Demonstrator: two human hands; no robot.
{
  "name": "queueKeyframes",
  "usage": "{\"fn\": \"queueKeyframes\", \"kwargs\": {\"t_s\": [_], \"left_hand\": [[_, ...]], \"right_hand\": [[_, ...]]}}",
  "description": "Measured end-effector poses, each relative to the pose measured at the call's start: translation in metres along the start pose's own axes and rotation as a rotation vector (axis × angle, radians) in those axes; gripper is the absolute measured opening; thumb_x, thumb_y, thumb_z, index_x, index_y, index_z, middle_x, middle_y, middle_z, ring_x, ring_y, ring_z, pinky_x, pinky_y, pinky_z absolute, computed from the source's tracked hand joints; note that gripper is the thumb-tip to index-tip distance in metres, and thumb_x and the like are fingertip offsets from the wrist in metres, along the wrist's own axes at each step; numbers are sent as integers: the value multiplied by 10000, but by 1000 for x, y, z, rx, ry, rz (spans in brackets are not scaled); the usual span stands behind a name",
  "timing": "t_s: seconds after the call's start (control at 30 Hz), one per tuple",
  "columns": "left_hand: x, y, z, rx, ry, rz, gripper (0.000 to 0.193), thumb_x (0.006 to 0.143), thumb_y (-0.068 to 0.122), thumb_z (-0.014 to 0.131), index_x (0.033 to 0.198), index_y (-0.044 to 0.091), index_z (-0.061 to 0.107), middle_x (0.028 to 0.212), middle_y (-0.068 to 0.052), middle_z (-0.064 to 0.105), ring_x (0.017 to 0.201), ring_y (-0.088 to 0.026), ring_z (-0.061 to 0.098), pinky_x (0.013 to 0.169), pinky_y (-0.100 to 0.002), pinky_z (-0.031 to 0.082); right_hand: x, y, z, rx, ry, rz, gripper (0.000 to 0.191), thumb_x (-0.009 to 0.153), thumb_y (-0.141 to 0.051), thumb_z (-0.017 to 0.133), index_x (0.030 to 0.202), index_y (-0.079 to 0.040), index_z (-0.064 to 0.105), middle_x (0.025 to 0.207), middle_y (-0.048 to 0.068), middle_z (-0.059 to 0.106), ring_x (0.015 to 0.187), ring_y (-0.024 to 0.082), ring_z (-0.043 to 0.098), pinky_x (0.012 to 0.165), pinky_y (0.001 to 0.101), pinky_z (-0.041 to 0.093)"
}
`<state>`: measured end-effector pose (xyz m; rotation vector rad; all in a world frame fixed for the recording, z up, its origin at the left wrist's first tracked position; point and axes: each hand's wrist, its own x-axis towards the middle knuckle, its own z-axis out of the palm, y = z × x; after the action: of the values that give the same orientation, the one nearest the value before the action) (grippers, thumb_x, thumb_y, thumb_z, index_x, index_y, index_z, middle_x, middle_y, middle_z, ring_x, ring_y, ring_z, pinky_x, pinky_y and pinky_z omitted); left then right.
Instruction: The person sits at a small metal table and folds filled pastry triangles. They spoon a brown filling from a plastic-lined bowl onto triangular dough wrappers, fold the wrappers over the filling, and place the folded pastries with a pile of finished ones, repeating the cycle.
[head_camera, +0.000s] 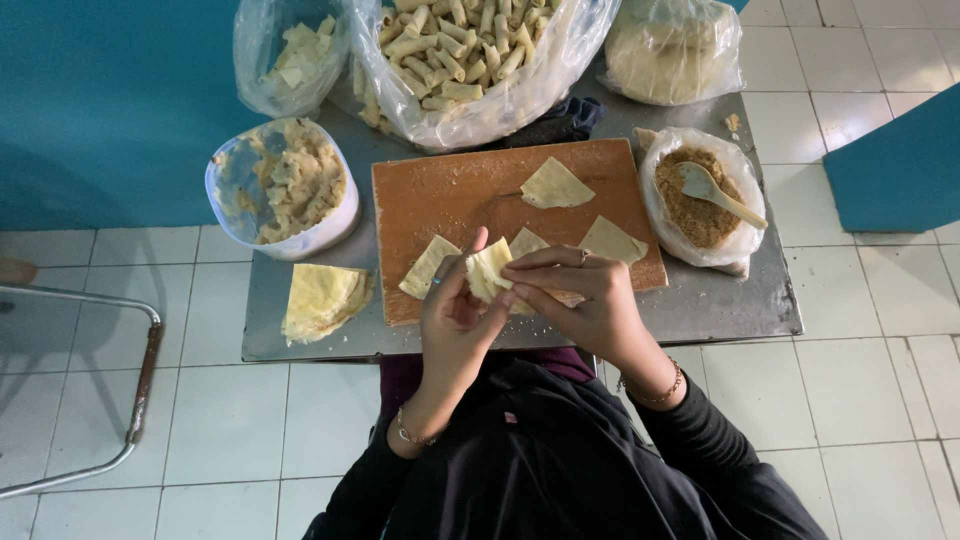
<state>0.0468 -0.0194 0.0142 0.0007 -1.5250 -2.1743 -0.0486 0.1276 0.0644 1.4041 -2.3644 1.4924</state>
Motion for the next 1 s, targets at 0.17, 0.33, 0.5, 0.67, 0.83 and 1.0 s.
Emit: {"fn": "queueKeyframes", "kwargs": {"t_s": [0.17, 0.33, 0.5, 0.67, 0.83, 1.0], "left_hand": [[-3, 3, -2, 23, -9, -52, 660, 965, -72, 650, 1576, 4, 412, 1246, -33, 551, 1079, -72, 613, 920, -227, 547], [-1, 0, -4, -71, -14, -67, 669, 940, -82, 638, 1563, 1, 409, 1266, -40, 597, 1098, -71, 627, 963, -239, 552], [-3, 0, -5, -14, -12, -63, 666, 955, -99, 627, 1576, 8, 415, 1204, -26, 585, 1003, -49, 619, 842, -203, 539], [-2, 1, -3, 26, 0, -50, 678, 933, -121, 615, 1570, 8, 424, 1198, -23, 540, 993, -45, 613, 824, -196, 534], [-2, 1, -3, 49, -25, 6, 650, 964, -116, 625, 1571, 6, 427, 1221, -36, 518, 1063, -58, 611, 896, -215, 546], [-3, 0, -4, 11, -64, 32, 610, 994, -84, 621, 1563, -21, 412, 1274, -50, 525, 1147, -94, 624, 1005, -254, 559]], "right_hand": [[1, 4, -5, 110, -50, 59, 201, 871, -46, 791, 1070, -72, 804, 1085, 74, 786, 1013, 186, 761, 876, 301, 613], [1, 2, -9, 110, -77, 70, 265, 815, -99, 831, 1075, -67, 791, 1127, 71, 774, 1034, 190, 755, 892, 317, 611], [1, -7, -7, 5, -19, -16, 248, 781, -138, 879, 997, -69, 781, 1089, 61, 787, 1027, 188, 773, 908, 314, 608], [0, -16, -5, -37, 20, -26, 192, 819, -104, 851, 993, -65, 783, 1070, 59, 790, 1011, 198, 784, 889, 308, 620], [-1, -20, -6, -67, 17, -40, 181, 807, -81, 842, 977, -62, 782, 1040, 63, 785, 968, 195, 777, 839, 295, 615], [-1, -17, -8, 1, 5, -29, 158, 817, -56, 822, 971, -65, 788, 1043, 51, 769, 930, 177, 773, 811, 286, 627]]}}
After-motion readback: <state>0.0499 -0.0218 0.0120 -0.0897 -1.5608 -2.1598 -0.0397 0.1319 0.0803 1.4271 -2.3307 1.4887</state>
